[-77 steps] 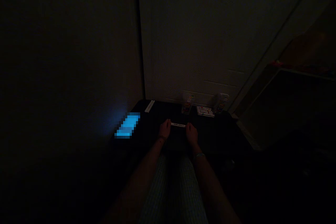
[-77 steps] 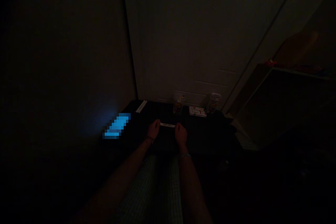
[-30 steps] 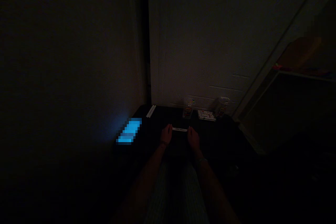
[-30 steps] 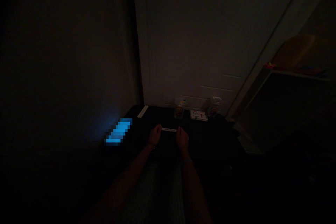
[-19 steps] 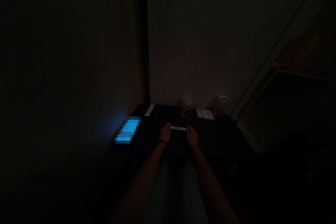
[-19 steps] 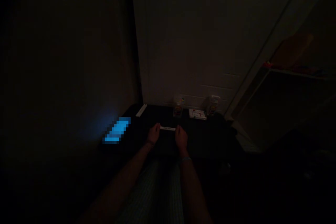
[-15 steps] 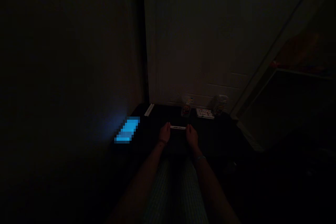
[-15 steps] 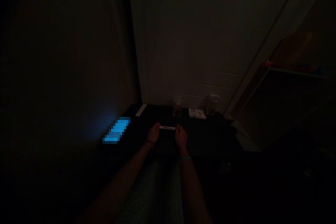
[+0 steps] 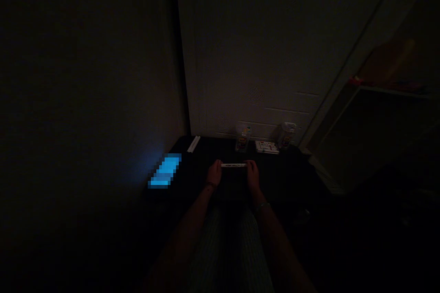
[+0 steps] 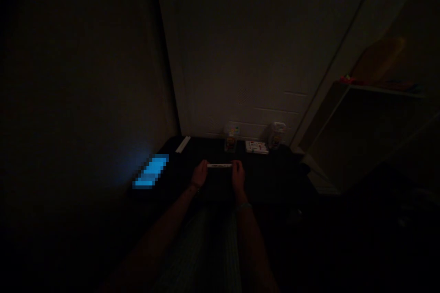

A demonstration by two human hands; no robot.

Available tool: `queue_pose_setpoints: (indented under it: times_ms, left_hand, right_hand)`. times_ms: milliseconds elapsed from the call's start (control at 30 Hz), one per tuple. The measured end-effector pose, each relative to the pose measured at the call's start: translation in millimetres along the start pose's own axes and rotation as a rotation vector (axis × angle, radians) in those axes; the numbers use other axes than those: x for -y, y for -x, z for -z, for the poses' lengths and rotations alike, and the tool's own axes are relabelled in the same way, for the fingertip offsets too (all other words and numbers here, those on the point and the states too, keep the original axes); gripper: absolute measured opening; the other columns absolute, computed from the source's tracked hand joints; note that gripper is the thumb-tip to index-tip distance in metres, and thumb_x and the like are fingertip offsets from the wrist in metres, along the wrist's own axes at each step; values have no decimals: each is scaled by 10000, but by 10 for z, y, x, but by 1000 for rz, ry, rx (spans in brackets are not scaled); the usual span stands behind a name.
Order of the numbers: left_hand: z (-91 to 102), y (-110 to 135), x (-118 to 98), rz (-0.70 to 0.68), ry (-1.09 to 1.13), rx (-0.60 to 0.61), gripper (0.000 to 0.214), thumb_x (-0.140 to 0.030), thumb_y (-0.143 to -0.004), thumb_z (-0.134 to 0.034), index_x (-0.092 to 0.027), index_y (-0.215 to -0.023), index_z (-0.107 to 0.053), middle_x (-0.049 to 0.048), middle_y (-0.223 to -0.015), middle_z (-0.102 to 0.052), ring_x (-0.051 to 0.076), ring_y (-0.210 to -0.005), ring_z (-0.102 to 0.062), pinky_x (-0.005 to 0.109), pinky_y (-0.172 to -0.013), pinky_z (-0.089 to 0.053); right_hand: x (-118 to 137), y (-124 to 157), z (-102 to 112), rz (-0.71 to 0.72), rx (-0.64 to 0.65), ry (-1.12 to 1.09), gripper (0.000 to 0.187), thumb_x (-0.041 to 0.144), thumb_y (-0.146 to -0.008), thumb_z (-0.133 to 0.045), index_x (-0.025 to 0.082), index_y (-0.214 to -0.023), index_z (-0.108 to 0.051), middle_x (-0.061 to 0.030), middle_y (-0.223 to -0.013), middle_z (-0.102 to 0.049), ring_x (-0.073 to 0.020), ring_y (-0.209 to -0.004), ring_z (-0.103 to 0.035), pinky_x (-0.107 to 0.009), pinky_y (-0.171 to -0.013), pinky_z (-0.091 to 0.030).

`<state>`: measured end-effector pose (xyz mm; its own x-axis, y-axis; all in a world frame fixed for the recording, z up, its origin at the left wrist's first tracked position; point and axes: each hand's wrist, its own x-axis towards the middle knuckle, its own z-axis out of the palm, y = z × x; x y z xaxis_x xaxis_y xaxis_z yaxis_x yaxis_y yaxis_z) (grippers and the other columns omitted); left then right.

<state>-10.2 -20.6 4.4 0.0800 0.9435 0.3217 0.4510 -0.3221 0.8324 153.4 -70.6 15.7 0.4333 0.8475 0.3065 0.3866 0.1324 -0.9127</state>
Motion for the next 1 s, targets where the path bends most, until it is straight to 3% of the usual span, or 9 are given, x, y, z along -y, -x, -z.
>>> queue_pose_setpoints:
  times_ms: [167,400,667,1000]
  left_hand:
    - [13,-16,4,45,-2,14,307,-336,-840,-256,-172,-766,-504,-5,-615,-527,89,-554,-475,206,-564,-349]
    - [-4,-39,67,11,-1,-13,324,-355,-839,-242,-171,-788,-504,-1,-639,-533,92,-572,-478,209,-576,-354]
    - [26,-33,38,5,-2,-25,327,-351,-840,-243,-170,-781,-510,-1,-654,-540,89,-585,-481,201,-575,-355]
    - [30,-11,-17,11,-60,-52,337,-346,-847,-263,-155,-762,-527,18,-661,-557,95,-584,-495,210,-568,-353]
  right_hand:
    - [-56,-14,-26,0,0,-2,357,418,-825,-268,204,-908,-542,-6,-873,-583,-125,-791,-516,-207,-707,-369]
    - [-44,22,-25,-31,44,173,401,491,-833,-226,253,-954,-525,8,-875,-590,-122,-773,-530,-204,-676,-362]
    - [3,38,-41,-39,88,390,485,527,-838,-172,218,-906,-540,-41,-842,-604,-139,-766,-550,-210,-646,-348]
    - [4,31,-24,-38,72,467,516,544,-830,-178,211,-805,-572,-47,-789,-617,-143,-706,-556,-207,-584,-331]
